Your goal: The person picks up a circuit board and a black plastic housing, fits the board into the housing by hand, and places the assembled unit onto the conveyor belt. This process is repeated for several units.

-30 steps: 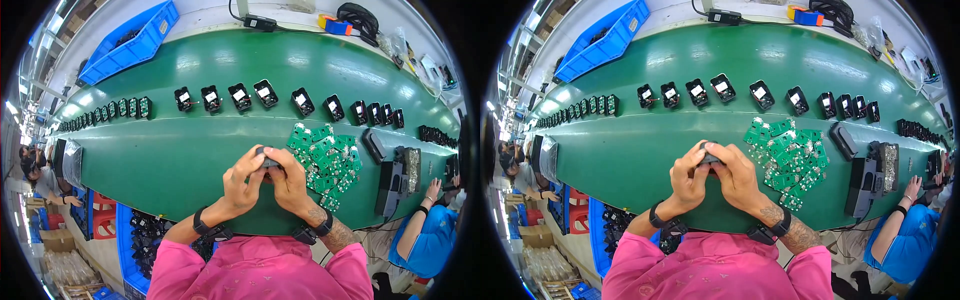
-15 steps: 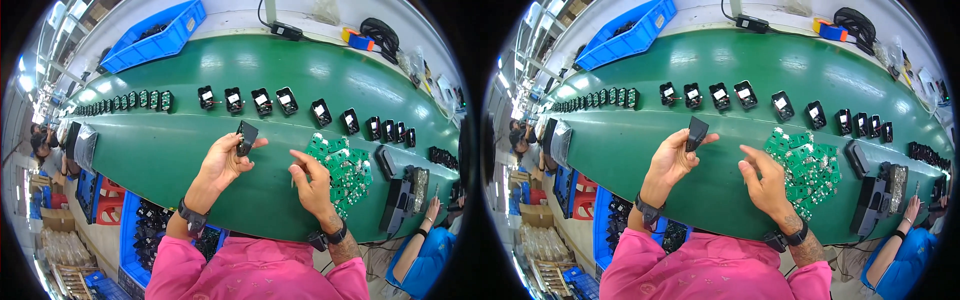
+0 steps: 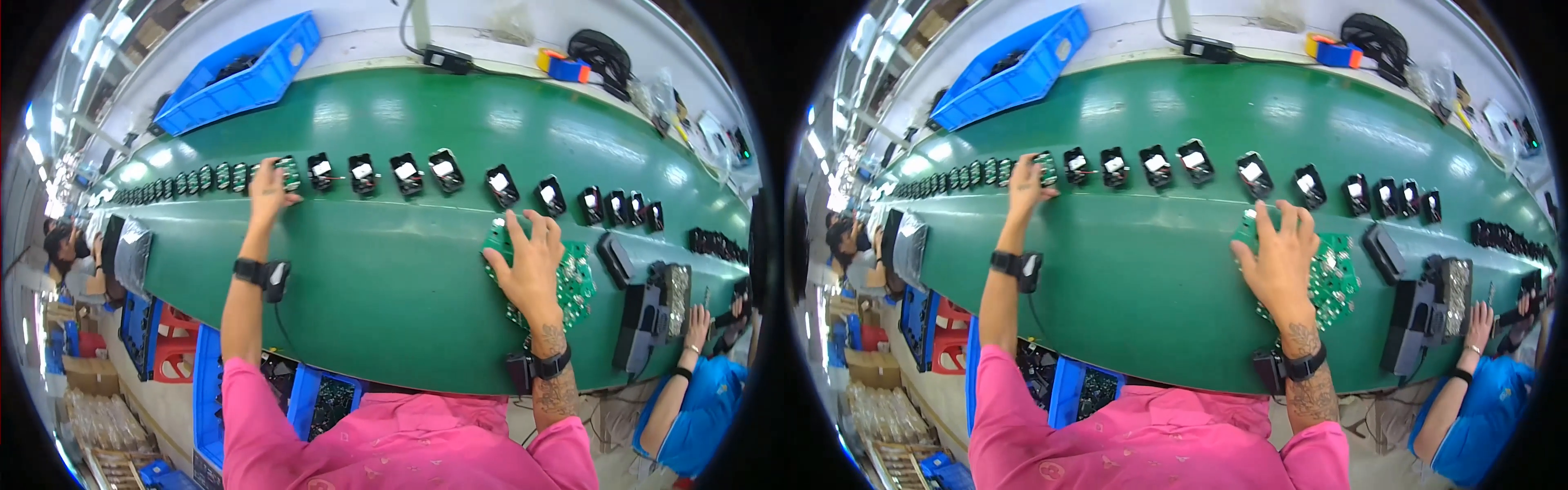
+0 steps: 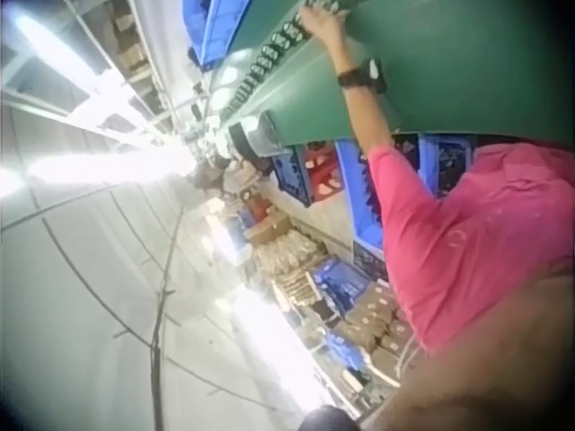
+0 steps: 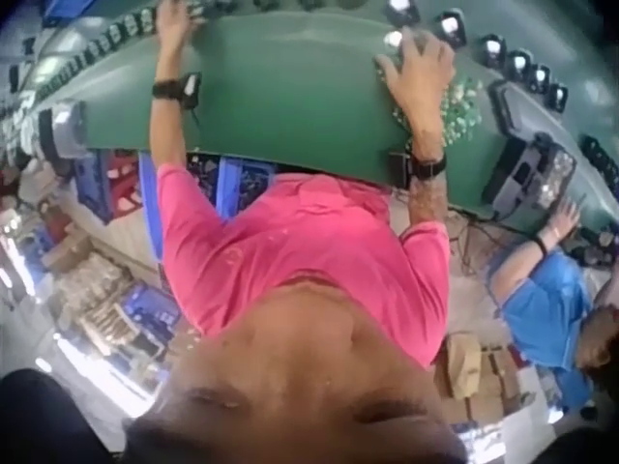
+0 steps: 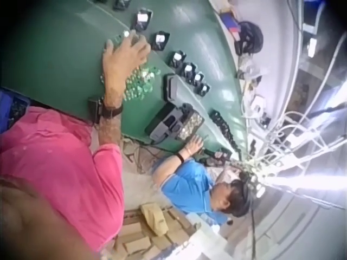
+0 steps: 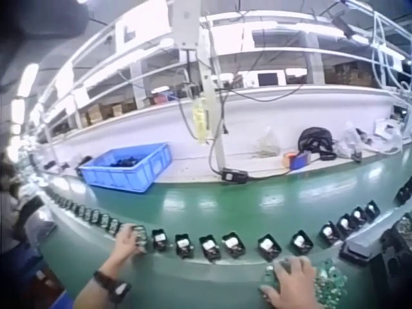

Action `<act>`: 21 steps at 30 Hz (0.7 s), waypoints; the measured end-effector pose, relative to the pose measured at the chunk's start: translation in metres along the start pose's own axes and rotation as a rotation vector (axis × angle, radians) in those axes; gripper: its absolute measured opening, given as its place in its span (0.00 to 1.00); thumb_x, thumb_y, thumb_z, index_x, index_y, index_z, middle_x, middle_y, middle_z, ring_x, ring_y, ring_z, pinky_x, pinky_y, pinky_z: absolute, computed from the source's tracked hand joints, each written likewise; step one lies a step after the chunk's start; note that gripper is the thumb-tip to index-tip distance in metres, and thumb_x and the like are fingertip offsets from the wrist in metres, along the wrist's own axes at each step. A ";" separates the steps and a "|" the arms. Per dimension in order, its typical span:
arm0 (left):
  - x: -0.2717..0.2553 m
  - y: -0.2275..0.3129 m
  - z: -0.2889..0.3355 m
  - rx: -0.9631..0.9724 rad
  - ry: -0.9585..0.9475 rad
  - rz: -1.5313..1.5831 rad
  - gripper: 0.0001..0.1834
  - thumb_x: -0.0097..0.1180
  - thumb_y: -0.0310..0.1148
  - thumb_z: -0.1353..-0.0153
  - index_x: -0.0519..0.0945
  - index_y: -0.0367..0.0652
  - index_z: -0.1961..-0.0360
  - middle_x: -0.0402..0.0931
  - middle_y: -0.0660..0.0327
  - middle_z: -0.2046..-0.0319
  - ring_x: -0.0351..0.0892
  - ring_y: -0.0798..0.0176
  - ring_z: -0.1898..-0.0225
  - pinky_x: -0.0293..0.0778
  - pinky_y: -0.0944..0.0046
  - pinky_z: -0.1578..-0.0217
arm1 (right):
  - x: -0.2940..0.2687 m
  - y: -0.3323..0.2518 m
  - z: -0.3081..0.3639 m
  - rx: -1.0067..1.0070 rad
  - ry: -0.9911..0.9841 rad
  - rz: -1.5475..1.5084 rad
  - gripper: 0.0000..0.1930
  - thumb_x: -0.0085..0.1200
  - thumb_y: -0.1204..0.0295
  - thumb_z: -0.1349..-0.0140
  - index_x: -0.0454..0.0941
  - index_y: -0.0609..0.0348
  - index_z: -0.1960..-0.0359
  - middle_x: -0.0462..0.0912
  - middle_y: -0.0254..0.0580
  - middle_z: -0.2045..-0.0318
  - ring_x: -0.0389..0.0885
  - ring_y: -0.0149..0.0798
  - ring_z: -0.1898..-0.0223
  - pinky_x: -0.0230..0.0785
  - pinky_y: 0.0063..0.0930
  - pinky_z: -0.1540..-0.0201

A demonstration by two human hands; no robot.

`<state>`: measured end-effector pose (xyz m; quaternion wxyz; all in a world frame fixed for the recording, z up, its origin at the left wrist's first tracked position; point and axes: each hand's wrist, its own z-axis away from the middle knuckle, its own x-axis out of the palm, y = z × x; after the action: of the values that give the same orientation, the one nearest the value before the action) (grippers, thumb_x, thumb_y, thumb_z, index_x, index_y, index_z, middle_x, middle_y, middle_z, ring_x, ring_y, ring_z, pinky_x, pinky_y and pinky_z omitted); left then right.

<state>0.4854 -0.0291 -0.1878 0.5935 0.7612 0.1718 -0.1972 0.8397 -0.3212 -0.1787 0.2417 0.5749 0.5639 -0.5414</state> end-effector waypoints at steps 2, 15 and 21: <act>0.015 -0.004 -0.006 0.051 -0.024 -0.069 0.15 0.46 0.31 0.29 0.70 0.40 0.44 0.79 0.50 0.65 0.83 0.58 0.83 0.76 0.62 0.83 | 0.001 0.001 0.000 -0.010 -0.020 0.021 0.31 0.68 0.61 0.48 0.76 0.57 0.42 0.67 0.50 0.38 0.59 0.54 0.35 0.57 0.53 0.39; 0.021 0.060 0.016 0.410 -0.291 -0.862 0.36 0.66 0.38 0.48 0.71 0.50 0.36 0.66 0.48 0.35 0.81 0.42 0.57 0.78 0.48 0.54 | 0.007 -0.004 -0.003 -0.211 0.046 -0.375 0.24 0.67 0.79 0.51 0.75 0.61 0.50 0.77 0.45 0.62 0.74 0.46 0.57 0.67 0.38 0.55; 0.036 0.074 0.041 0.444 -0.056 -0.294 0.23 0.68 0.42 0.47 0.83 0.43 0.51 0.79 0.52 0.59 0.81 0.49 0.60 0.76 0.55 0.56 | -0.004 0.008 0.003 -0.002 0.055 -0.843 0.13 0.58 0.77 0.37 0.75 0.63 0.52 0.76 0.36 0.68 0.74 0.30 0.70 0.67 0.25 0.69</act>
<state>0.5493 -0.0853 -0.1525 0.3814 0.8338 0.2164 -0.3353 0.8465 -0.3274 -0.1782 -0.0156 0.3078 0.7563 -0.5771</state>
